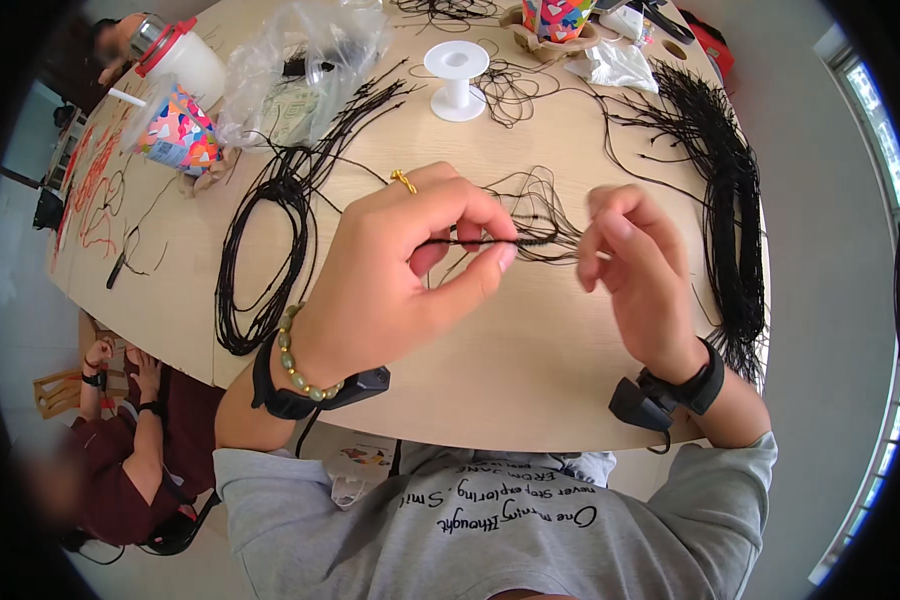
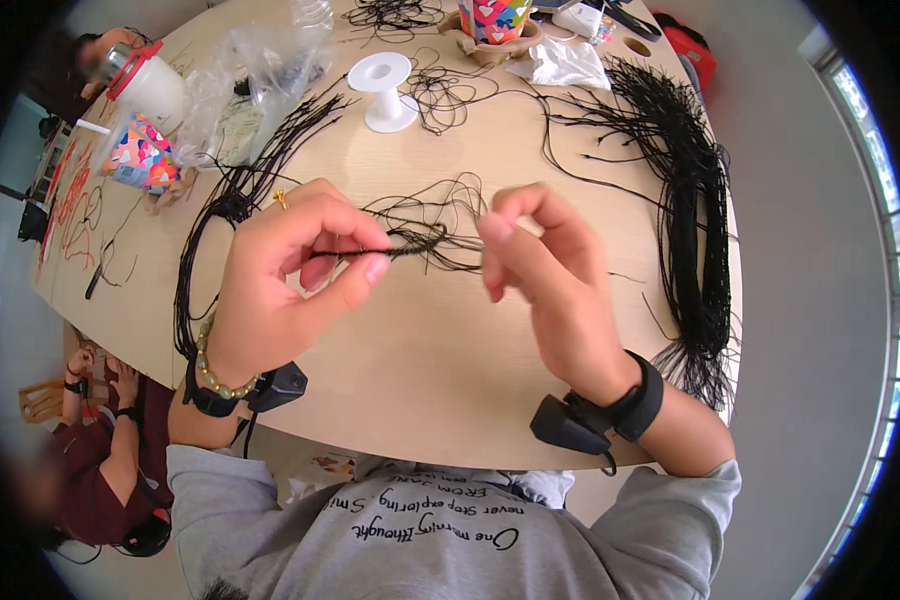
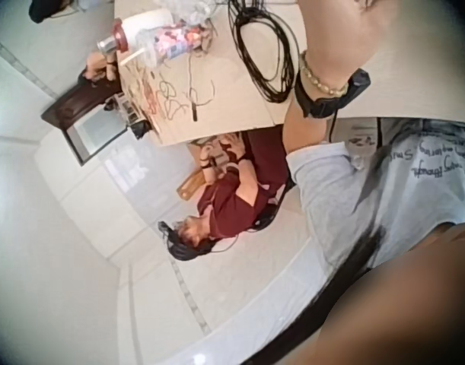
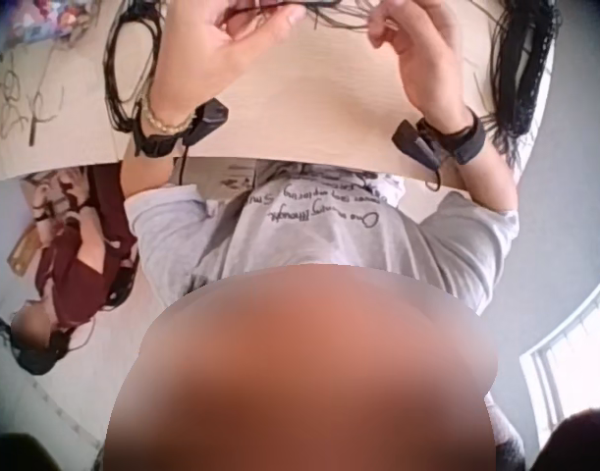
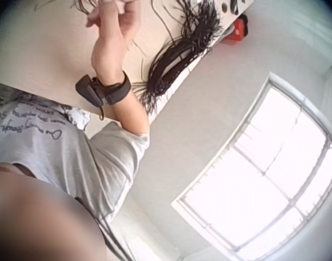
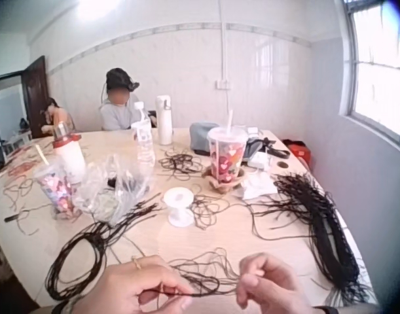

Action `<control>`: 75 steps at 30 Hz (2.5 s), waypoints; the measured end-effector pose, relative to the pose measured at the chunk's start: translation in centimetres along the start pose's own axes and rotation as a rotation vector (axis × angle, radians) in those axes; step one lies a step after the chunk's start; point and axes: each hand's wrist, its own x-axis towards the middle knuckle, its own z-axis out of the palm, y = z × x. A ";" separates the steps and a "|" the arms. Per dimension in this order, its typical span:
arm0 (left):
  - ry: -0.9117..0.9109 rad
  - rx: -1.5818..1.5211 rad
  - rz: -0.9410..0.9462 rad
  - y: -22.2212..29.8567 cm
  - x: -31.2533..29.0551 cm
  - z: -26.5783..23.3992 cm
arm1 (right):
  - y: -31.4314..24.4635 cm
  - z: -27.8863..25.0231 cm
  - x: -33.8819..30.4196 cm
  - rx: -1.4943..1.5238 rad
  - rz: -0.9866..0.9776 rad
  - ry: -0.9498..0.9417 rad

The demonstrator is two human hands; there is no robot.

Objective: Braiding and knotting black synthetic cords into a finished bundle.

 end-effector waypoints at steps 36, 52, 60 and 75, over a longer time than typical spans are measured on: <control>-0.156 0.024 0.067 -2.7 0.4 0.8 | 1.7 -1.0 0.3 0.146 0.414 -0.259; -0.186 0.036 0.008 -2.8 0.7 0.8 | 2.0 -1.0 0.4 0.135 0.419 -0.222; -0.201 0.005 -0.004 -2.6 0.6 1.1 | 2.1 -1.1 0.4 0.110 0.417 -0.232; -0.229 0.021 -0.016 -2.5 0.6 1.1 | 2.0 -0.9 0.4 0.116 0.426 -0.237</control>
